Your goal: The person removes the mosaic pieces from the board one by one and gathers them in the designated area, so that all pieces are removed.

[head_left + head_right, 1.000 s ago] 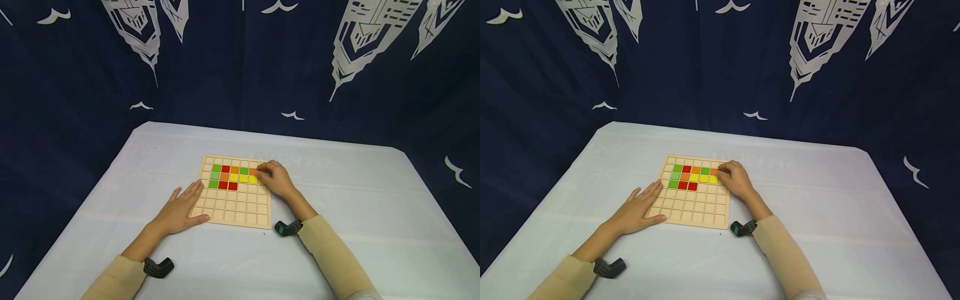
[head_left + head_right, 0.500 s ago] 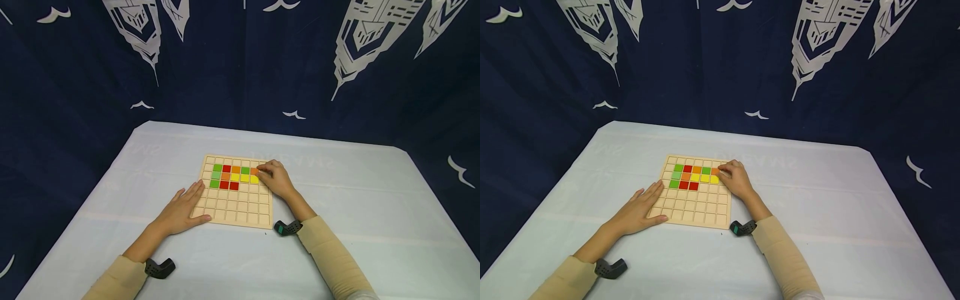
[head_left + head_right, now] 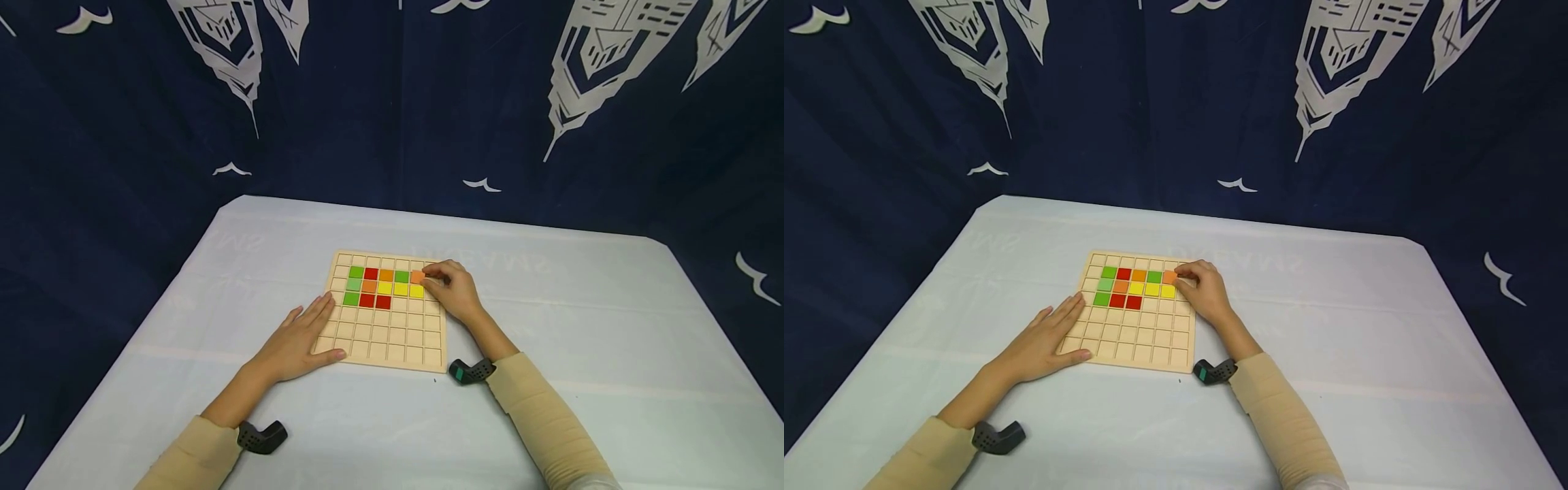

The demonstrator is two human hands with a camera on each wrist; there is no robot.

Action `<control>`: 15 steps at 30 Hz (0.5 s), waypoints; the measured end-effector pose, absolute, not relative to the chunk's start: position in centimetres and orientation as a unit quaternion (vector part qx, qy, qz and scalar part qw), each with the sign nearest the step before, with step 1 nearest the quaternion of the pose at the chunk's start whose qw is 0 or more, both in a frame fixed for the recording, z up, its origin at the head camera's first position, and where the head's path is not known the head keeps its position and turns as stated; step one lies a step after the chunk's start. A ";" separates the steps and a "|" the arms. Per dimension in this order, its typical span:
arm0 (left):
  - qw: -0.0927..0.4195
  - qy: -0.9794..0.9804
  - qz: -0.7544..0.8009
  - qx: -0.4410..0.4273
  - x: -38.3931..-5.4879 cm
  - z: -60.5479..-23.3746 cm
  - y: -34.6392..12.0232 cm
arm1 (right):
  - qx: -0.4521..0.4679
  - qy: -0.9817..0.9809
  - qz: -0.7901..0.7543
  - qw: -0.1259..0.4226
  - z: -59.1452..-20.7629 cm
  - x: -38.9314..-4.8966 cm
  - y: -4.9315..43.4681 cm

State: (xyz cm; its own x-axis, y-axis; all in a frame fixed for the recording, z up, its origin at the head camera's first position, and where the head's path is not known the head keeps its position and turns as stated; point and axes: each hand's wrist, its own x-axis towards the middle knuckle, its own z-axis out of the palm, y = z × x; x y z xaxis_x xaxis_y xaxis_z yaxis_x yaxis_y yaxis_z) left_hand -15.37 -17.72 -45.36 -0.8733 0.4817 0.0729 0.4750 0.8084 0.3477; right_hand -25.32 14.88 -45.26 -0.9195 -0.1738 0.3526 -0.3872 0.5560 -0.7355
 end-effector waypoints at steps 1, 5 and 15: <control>0.010 0.951 0.180 0.251 -15.4 -45.3 -17.7 | 0.160 -0.872 0.445 0.123 -45.3 -25.3 14.9; 0.009 0.951 0.176 0.253 -15.4 -45.3 -17.8 | 0.149 -0.870 0.454 0.124 -45.3 -25.4 14.8; 0.010 0.950 0.181 0.253 -15.3 -45.3 -17.8 | 0.123 -0.855 0.491 0.114 -45.2 -25.1 14.6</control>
